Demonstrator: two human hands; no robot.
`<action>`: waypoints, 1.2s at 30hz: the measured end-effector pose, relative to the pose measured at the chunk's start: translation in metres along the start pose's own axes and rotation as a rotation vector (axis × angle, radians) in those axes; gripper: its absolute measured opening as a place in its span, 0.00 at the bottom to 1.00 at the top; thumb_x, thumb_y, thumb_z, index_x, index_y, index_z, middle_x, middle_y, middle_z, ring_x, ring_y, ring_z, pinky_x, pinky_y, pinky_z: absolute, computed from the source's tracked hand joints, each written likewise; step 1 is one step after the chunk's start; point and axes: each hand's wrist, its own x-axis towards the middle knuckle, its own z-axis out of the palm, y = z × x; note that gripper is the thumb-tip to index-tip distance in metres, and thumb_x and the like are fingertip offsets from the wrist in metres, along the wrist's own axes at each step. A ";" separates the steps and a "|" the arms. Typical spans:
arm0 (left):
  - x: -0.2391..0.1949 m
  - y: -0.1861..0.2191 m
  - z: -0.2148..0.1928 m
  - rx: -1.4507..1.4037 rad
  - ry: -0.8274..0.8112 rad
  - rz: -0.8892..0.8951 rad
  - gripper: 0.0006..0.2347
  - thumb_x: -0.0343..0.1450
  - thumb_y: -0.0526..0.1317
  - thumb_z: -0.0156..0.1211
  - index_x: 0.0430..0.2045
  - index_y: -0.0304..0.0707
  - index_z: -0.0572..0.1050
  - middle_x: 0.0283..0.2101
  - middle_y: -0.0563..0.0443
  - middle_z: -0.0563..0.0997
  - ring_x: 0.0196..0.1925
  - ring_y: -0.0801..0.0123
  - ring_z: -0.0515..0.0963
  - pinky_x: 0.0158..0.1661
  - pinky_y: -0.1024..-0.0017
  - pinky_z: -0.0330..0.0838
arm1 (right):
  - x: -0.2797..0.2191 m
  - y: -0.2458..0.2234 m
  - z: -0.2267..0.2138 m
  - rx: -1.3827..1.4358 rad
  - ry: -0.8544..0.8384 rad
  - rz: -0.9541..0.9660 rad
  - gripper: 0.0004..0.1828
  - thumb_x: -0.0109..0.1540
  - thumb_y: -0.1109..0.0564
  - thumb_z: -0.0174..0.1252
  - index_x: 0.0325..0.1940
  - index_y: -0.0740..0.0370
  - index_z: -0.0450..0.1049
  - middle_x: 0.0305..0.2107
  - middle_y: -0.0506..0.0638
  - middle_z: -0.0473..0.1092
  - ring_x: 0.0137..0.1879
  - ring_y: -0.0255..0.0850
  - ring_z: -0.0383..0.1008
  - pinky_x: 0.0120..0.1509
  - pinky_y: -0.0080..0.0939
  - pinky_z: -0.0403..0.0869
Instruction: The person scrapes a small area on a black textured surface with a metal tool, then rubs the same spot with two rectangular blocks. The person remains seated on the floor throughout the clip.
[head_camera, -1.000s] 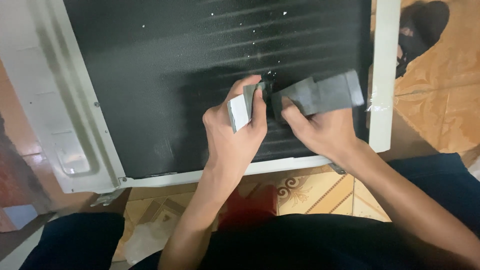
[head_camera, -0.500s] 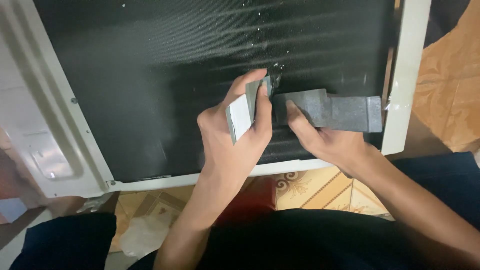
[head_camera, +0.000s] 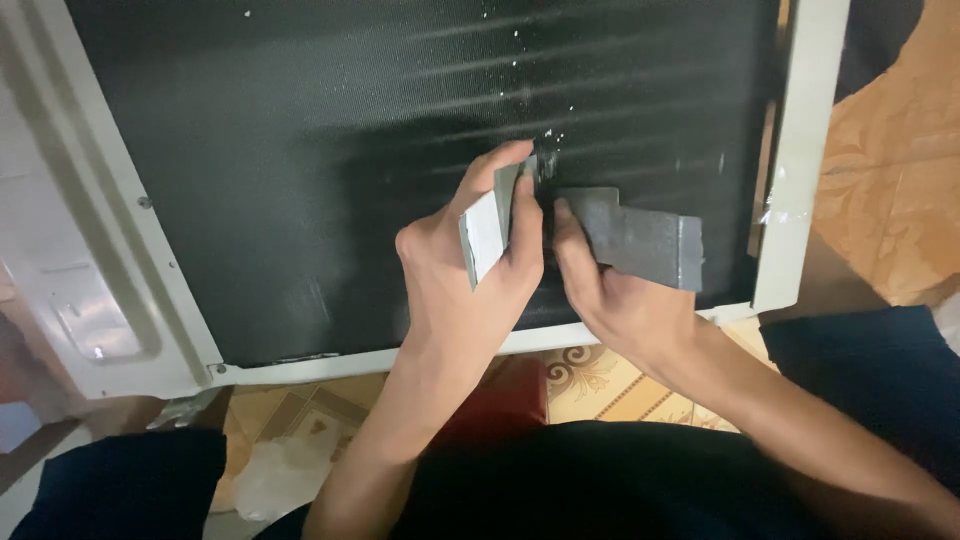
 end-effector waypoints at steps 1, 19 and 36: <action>0.000 0.000 0.000 -0.002 0.003 0.003 0.13 0.68 0.23 0.62 0.46 0.30 0.75 0.38 0.40 0.87 0.21 0.69 0.82 0.25 0.74 0.74 | 0.000 0.001 0.001 -0.002 0.003 -0.004 0.06 0.66 0.68 0.58 0.35 0.71 0.78 0.24 0.53 0.74 0.21 0.42 0.66 0.26 0.42 0.63; -0.001 -0.004 0.003 -0.023 -0.003 0.025 0.15 0.68 0.23 0.64 0.48 0.31 0.74 0.33 0.41 0.87 0.19 0.73 0.80 0.21 0.74 0.71 | 0.011 0.002 0.002 -0.052 0.039 -0.122 0.06 0.61 0.72 0.62 0.41 0.81 0.78 0.25 0.61 0.74 0.17 0.41 0.63 0.22 0.41 0.62; 0.000 -0.004 0.002 -0.015 0.002 0.023 0.13 0.70 0.24 0.62 0.47 0.30 0.74 0.36 0.42 0.87 0.22 0.70 0.84 0.24 0.74 0.75 | 0.009 0.015 -0.010 0.193 -0.047 0.063 0.06 0.65 0.68 0.56 0.33 0.69 0.74 0.24 0.51 0.71 0.24 0.39 0.65 0.29 0.38 0.64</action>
